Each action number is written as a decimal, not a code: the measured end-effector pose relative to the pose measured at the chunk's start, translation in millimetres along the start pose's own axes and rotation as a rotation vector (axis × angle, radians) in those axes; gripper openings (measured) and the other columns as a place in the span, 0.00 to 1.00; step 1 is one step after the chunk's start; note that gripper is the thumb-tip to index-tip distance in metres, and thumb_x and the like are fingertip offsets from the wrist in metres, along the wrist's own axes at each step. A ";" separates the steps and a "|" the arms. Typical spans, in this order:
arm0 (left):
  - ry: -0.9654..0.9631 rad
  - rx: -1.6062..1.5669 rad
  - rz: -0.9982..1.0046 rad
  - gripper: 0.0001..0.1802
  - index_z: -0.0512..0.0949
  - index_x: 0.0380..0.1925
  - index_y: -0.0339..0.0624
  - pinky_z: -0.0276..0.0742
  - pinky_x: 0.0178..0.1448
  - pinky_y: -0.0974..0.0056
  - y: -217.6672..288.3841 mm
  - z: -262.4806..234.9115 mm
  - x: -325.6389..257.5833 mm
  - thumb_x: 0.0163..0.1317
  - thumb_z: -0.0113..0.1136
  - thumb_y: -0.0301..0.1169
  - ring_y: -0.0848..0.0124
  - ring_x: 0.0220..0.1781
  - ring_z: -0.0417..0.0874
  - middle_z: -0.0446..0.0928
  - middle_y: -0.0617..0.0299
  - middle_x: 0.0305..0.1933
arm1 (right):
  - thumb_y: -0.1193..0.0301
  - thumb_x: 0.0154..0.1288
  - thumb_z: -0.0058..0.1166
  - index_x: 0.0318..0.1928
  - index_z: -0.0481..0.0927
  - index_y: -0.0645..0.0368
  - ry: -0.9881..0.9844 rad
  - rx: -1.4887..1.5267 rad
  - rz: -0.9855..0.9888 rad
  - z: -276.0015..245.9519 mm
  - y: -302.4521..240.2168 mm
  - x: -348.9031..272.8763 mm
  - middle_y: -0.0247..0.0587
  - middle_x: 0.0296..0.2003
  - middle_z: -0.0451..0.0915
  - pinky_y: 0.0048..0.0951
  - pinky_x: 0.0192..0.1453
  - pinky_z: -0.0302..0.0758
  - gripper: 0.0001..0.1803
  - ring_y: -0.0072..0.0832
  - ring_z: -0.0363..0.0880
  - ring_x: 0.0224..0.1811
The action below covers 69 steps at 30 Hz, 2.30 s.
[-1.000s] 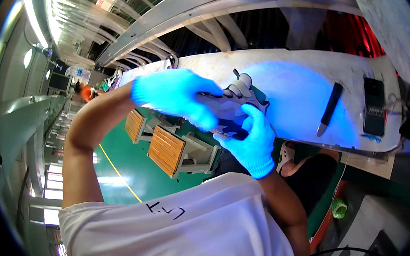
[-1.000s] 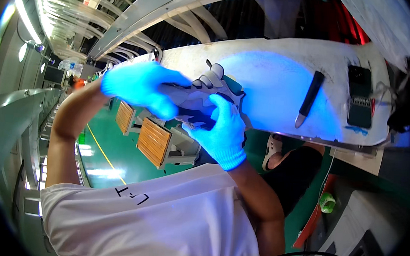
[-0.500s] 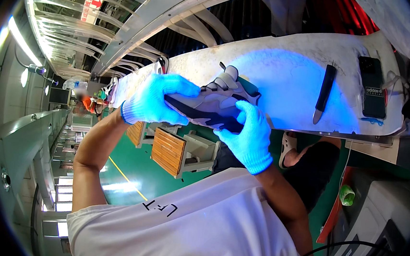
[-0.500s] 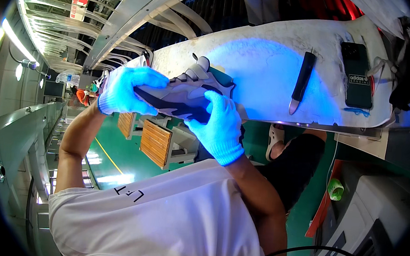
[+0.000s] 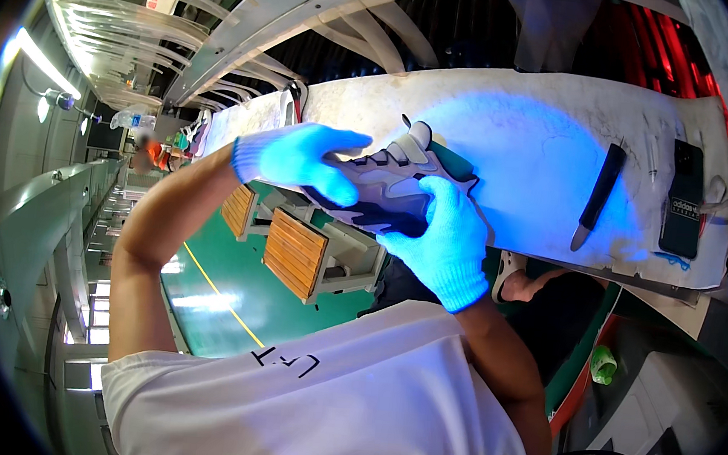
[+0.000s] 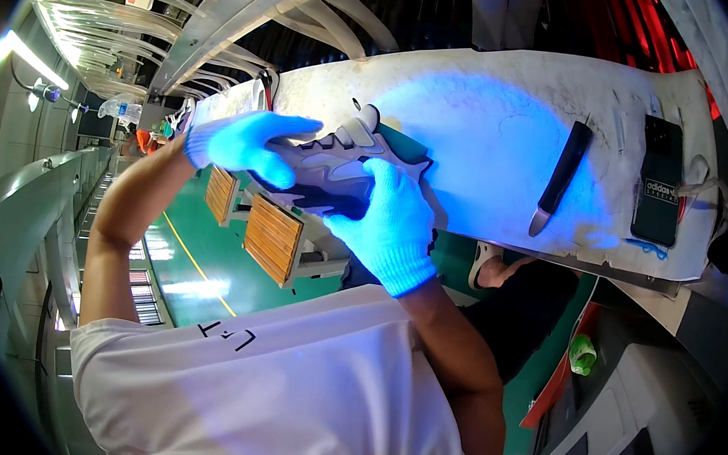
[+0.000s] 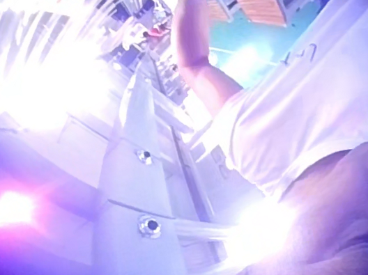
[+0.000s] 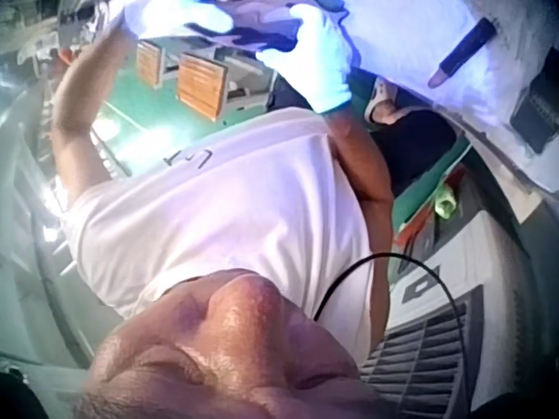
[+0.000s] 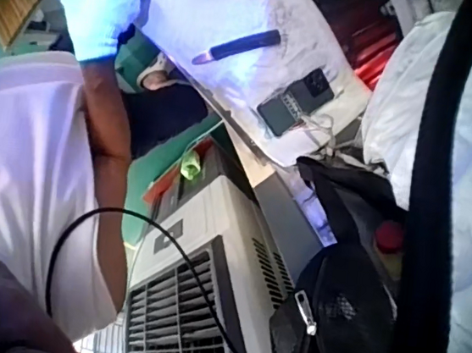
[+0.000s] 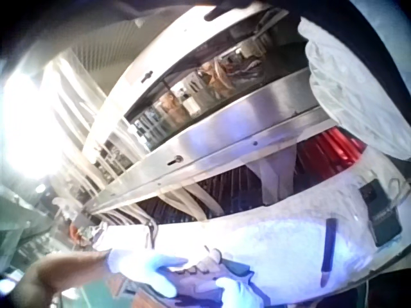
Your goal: The person cleans a single sneaker using a small black tool, likely a brush or scraper. They repeatedly scrub the upper, sides, and sole of the shoe while holding it in their gloved hands. The person rotates the shoe to access different areas and occasionally places it on the workbench before picking it up again.
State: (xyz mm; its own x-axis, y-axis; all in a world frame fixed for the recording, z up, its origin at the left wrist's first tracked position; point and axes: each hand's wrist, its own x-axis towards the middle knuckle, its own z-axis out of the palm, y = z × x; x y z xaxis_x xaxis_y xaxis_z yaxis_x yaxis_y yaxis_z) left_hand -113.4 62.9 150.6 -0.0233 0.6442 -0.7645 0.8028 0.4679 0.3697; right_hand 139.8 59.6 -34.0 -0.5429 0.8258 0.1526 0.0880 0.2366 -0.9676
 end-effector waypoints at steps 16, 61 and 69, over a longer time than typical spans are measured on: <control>0.106 0.445 -0.208 0.48 0.89 0.58 0.38 0.89 0.58 0.58 62.6 48.7 42.0 0.50 0.82 0.68 0.56 0.53 0.95 0.93 0.50 0.54 | 0.55 0.43 0.92 0.69 0.78 0.61 0.021 -0.118 0.044 15.6 -12.6 10.0 0.55 0.60 0.85 0.50 0.66 0.85 0.54 0.51 0.87 0.61; 0.243 -1.335 0.421 0.31 0.83 0.53 0.37 0.90 0.58 0.59 -14.8 250.4 -3.4 0.54 0.90 0.35 0.69 0.49 0.92 0.90 0.57 0.46 | 0.52 0.59 0.84 0.86 0.59 0.68 0.102 0.150 -0.086 -69.1 -94.7 -89.5 0.54 0.82 0.67 0.52 0.89 0.62 0.65 0.46 0.68 0.84; 0.743 -0.775 0.667 0.40 0.82 0.47 0.40 0.86 0.50 0.52 -42.1 280.4 28.3 0.43 0.94 0.52 0.54 0.43 0.90 0.85 0.51 0.42 | 0.63 0.61 0.84 0.69 0.76 0.72 0.037 -0.036 -0.103 -38.1 -130.7 -61.3 0.63 0.64 0.85 0.51 0.75 0.81 0.43 0.50 0.85 0.68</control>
State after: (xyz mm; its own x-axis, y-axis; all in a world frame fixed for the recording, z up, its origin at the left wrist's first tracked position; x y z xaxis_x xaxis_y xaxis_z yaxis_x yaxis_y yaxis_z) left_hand 19.3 -108.3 -34.6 -0.2797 0.9570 0.0767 0.2347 -0.0093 0.9720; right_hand 193.4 -2.5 90.8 -0.5197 0.8144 0.2583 0.0635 0.3383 -0.9389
